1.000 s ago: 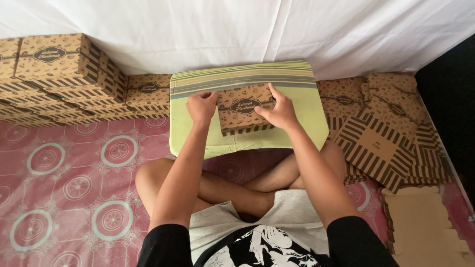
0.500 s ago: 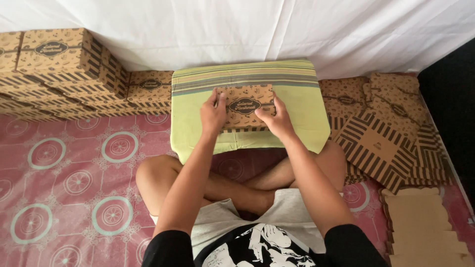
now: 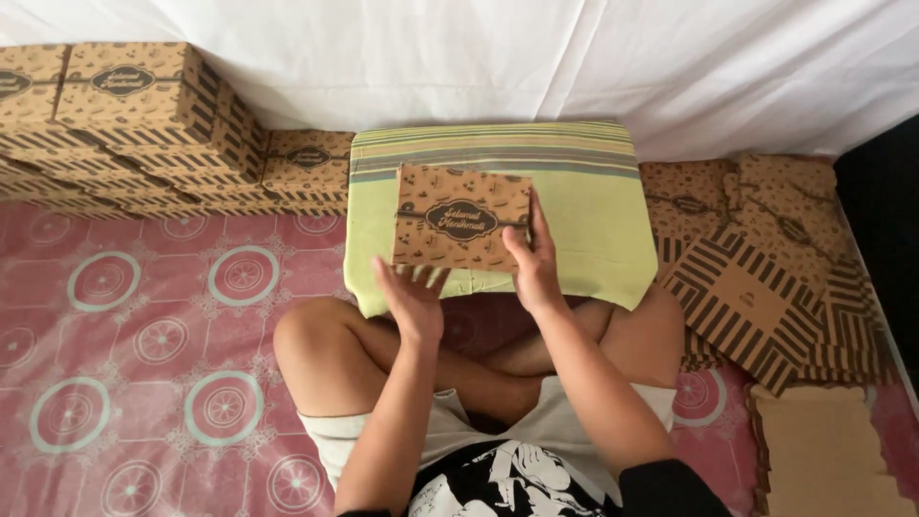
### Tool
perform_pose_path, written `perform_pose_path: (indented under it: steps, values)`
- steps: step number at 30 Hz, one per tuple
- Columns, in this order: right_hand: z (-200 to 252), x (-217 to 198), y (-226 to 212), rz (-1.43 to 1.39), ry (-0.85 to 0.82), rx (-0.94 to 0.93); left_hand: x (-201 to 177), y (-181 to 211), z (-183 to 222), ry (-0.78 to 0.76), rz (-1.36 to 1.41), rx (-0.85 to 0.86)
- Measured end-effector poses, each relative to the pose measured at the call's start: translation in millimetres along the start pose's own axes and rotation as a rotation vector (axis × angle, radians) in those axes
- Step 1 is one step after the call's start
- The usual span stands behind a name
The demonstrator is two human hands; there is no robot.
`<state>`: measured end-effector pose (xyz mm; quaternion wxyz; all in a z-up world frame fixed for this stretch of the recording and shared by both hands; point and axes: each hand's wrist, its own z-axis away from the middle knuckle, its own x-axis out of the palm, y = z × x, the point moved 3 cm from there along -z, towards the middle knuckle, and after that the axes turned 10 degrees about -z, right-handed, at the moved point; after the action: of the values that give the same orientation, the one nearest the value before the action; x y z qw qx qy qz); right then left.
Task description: Assembling cardboard boxes from flat templates by folding along scored lines and tucking flaps.
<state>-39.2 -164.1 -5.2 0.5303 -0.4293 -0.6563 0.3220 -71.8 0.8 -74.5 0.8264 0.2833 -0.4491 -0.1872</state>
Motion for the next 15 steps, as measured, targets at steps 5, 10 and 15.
perform_pose_path:
  steps: [5, 10, 15]
  values:
    - [9, 14, -9, 0.130, -0.108, -0.037, 17, 36, 28, 0.057, -0.536, 0.388]
    - [15, -54, -2, 0.160, -0.068, -0.076, -42, 101, -85, 0.249, -0.322, 0.464]
    - [60, -134, -26, 0.246, 0.080, -0.090, -85, 174, -182, 0.476, -0.025, 0.683]
